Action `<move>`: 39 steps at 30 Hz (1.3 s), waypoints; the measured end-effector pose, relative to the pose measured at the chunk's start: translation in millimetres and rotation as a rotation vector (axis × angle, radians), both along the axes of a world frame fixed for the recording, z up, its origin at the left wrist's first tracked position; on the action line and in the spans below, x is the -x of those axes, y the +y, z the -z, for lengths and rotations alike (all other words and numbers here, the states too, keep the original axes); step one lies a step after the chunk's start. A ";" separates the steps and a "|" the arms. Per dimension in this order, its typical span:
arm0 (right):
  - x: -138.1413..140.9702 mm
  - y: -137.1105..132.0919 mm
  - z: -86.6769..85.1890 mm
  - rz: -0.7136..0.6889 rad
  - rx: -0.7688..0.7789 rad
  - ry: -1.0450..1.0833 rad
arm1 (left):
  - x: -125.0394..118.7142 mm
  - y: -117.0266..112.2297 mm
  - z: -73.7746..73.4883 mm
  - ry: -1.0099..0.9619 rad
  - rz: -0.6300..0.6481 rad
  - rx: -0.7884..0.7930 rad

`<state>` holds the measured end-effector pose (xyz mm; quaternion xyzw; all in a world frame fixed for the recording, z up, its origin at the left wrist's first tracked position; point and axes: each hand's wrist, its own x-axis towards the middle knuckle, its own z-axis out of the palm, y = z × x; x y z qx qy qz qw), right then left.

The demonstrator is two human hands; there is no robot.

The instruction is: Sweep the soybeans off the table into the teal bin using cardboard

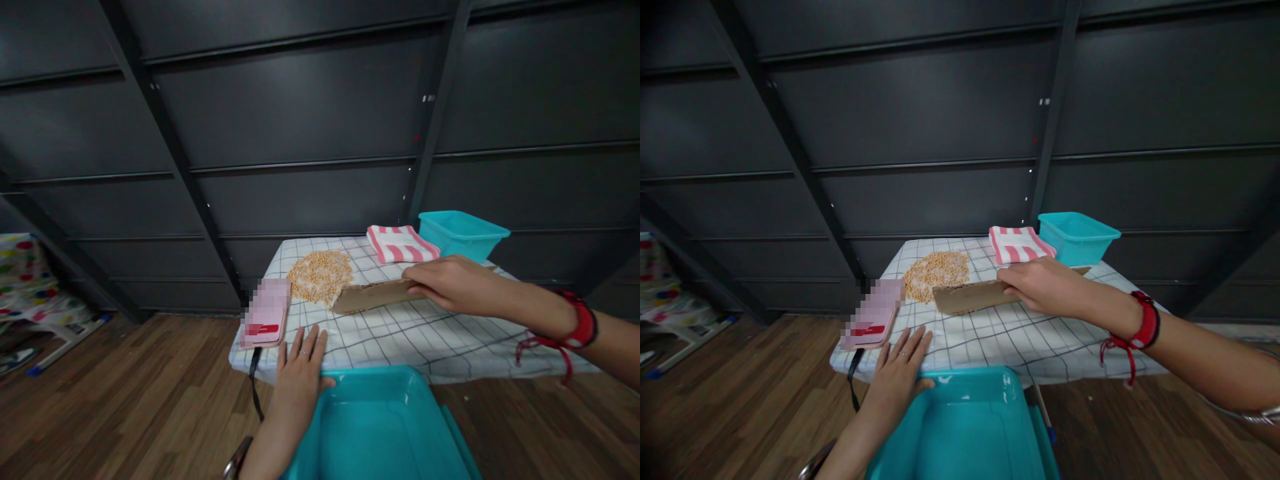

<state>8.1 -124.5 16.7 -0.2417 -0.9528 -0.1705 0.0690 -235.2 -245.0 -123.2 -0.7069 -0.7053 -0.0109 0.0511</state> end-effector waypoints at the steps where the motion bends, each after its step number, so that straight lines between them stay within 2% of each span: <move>1: 1.0 0.2 0.0 0.010 -0.009 0.003 | 0.2 0.0 0.6 -0.001 -0.001 -0.001; 7: 6.6 -1.2 -0.8 0.046 -0.011 -0.036 | 1.6 1.0 3.1 -0.007 0.004 -0.006; 17: 4.7 -3.4 -1.3 0.038 -0.036 -0.028 | -2.2 0.6 -4.4 -0.011 -0.023 0.048; 24: 4.0 -6.4 -2.0 -0.013 -0.005 -0.024 | -1.8 0.8 -4.7 -0.013 -0.024 0.046; 31: 4.2 -8.1 -1.1 -0.002 -0.005 -0.028 | -0.8 1.3 -0.8 0.008 -0.012 0.029; 39: 0.5 -20.5 -3.5 -0.031 0.025 -0.029 | -0.6 1.0 -4.3 -0.017 -0.010 0.033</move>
